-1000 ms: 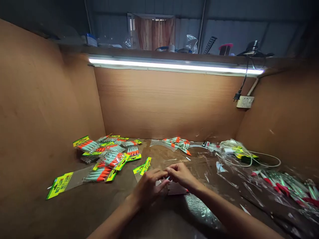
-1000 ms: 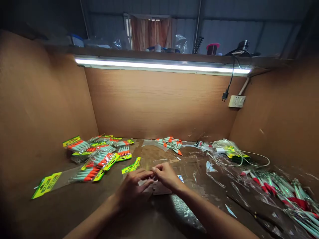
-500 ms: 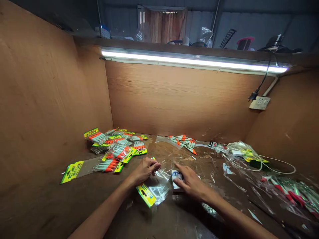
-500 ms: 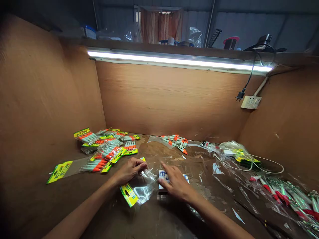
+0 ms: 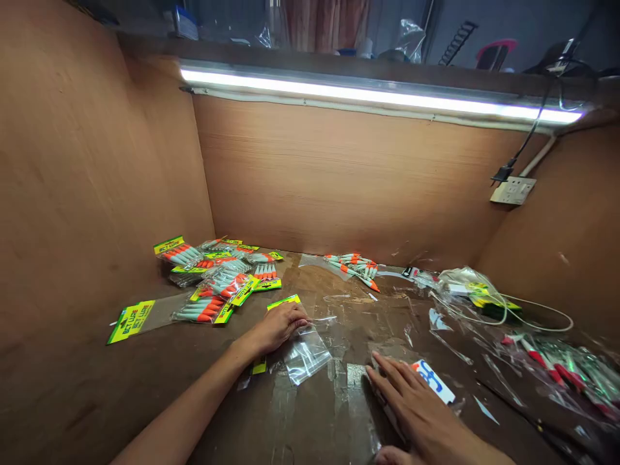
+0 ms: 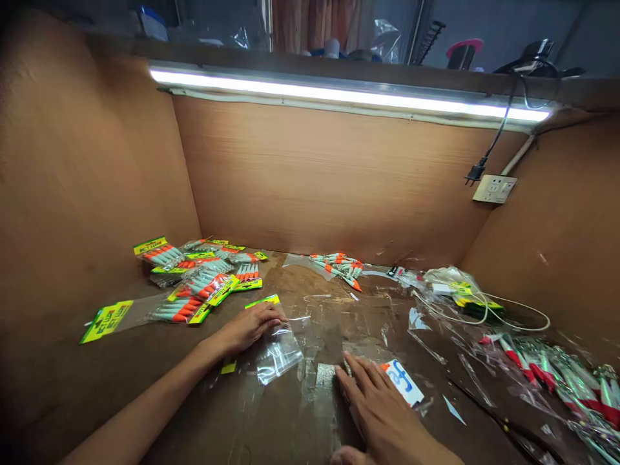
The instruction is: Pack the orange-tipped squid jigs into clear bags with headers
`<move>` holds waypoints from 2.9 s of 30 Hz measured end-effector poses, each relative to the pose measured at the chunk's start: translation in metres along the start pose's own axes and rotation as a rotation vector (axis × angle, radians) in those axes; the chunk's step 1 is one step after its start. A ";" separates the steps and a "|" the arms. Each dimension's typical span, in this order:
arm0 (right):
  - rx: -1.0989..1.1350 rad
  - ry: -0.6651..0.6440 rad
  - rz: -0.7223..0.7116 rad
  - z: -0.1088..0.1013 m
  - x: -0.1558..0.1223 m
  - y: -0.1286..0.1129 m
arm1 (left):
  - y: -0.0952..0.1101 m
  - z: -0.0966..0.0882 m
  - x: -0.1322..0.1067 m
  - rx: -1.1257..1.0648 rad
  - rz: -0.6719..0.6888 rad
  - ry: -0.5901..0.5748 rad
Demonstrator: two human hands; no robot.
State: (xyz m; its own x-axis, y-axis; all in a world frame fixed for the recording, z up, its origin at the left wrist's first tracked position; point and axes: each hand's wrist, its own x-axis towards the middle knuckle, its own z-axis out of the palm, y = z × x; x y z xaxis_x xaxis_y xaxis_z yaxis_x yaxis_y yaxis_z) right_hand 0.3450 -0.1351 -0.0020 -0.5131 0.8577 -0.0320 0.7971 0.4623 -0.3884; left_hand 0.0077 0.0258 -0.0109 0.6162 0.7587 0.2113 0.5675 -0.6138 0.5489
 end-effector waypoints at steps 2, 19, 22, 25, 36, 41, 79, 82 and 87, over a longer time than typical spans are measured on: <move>-0.024 0.031 0.042 0.003 -0.013 -0.001 | 0.005 0.003 0.000 0.033 0.041 0.000; 0.092 0.196 0.142 -0.005 -0.004 0.034 | 0.022 0.019 0.003 0.143 0.088 -0.001; 0.102 0.160 -0.022 -0.016 0.020 0.027 | 0.020 0.018 0.003 0.108 0.125 -0.010; 0.046 0.156 -0.142 -0.024 0.041 0.029 | 0.014 0.015 0.003 0.053 0.171 -0.015; 0.072 0.125 -0.150 -0.020 0.052 0.038 | 0.010 0.013 0.006 0.045 0.156 -0.026; 0.113 0.026 -0.161 -0.021 0.044 0.031 | 0.022 0.022 0.006 0.122 0.203 -0.057; 0.170 -0.033 -0.019 -0.014 0.034 0.007 | 0.052 0.023 -0.005 -0.042 0.030 -0.133; 0.164 -0.007 -0.037 -0.008 0.036 0.004 | 0.076 0.019 -0.013 -0.014 0.008 -0.250; 0.183 0.004 -0.005 -0.008 0.039 -0.004 | 0.099 0.025 -0.025 0.197 0.082 -0.248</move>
State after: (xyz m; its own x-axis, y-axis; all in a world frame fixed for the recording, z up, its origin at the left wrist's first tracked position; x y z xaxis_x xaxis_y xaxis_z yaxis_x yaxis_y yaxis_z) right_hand 0.3241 -0.1013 0.0054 -0.5158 0.8563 -0.0262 0.7231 0.4187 -0.5494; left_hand 0.0619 -0.0590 0.0180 0.7645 0.6439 0.0314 0.5907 -0.7191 0.3660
